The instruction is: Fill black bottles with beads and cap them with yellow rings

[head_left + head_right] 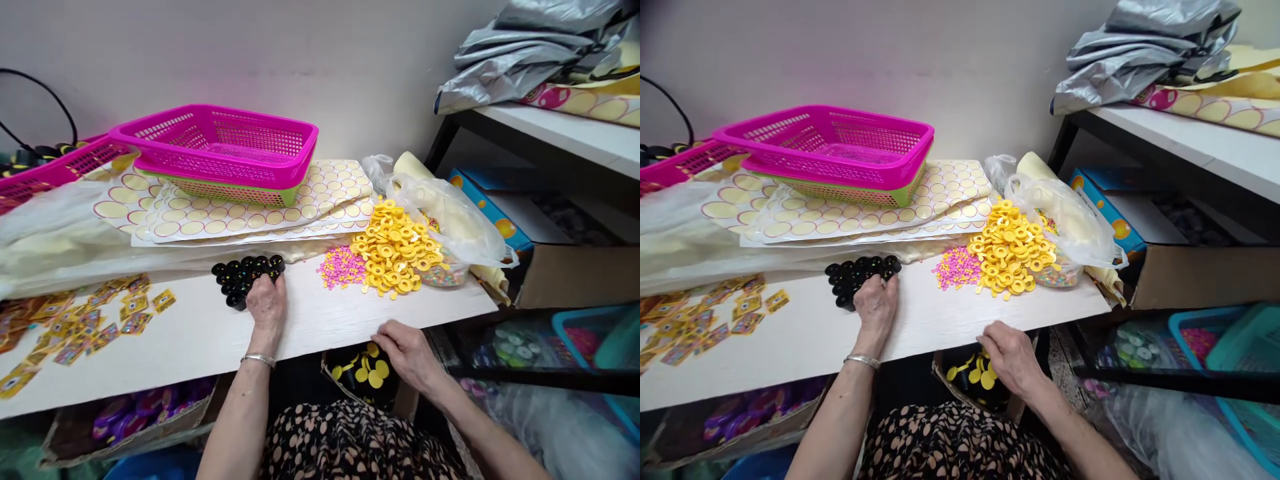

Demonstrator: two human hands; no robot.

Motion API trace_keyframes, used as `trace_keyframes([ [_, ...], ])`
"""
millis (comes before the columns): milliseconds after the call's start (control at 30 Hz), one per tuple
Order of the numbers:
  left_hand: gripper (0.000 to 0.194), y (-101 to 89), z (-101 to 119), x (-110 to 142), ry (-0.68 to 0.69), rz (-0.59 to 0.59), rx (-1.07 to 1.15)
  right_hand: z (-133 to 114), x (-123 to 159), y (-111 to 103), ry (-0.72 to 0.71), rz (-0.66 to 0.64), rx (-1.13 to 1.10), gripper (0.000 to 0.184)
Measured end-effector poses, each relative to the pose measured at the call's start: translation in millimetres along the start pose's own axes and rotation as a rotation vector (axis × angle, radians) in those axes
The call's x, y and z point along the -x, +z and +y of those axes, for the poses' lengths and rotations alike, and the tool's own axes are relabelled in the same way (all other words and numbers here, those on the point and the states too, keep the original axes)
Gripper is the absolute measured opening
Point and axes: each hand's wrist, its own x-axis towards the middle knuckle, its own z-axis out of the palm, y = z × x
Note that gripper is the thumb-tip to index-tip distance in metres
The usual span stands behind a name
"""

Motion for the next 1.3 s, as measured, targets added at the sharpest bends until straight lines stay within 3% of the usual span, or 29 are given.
trace_keyframes([
  [100,0.027,0.8,-1,8,0.048,-0.007,0.129,-11,-43,2,-0.122,0.097,0.066,0.015],
  [233,0.031,1.7,0,13,0.014,-0.016,0.215,-15,-93,22,-0.106,0.12,0.259,0.015],
  [333,0.032,1.3,0,9,0.037,-0.029,0.275,-15,-108,34,-0.072,0.084,0.435,0.018],
  [467,0.022,1.2,2,6,0.064,-0.044,0.391,-11,-110,42,-0.2,0.066,0.598,0.024],
  [567,0.02,1.7,11,17,0.031,-0.171,0.596,-7,-107,43,-0.301,0.073,0.631,0.023],
  [667,0.023,1.4,27,36,-0.028,-0.351,0.803,-4,-102,40,-0.263,0.087,0.587,0.02],
  [767,0.024,0.7,41,53,0.006,-0.425,0.895,-1,-92,34,-0.178,0.114,0.451,0.021],
  [900,0.027,1.9,46,65,0.059,-0.415,0.895,4,-74,25,-0.147,0.12,0.327,0.021],
  [1100,0.026,5.0,45,66,0.112,-0.385,0.872,1,-56,22,-0.163,0.088,0.447,0.027],
  [1300,0.028,6.9,46,66,0.115,-0.364,0.883,3,-69,15,0.028,0.017,0.417,0.021],
])
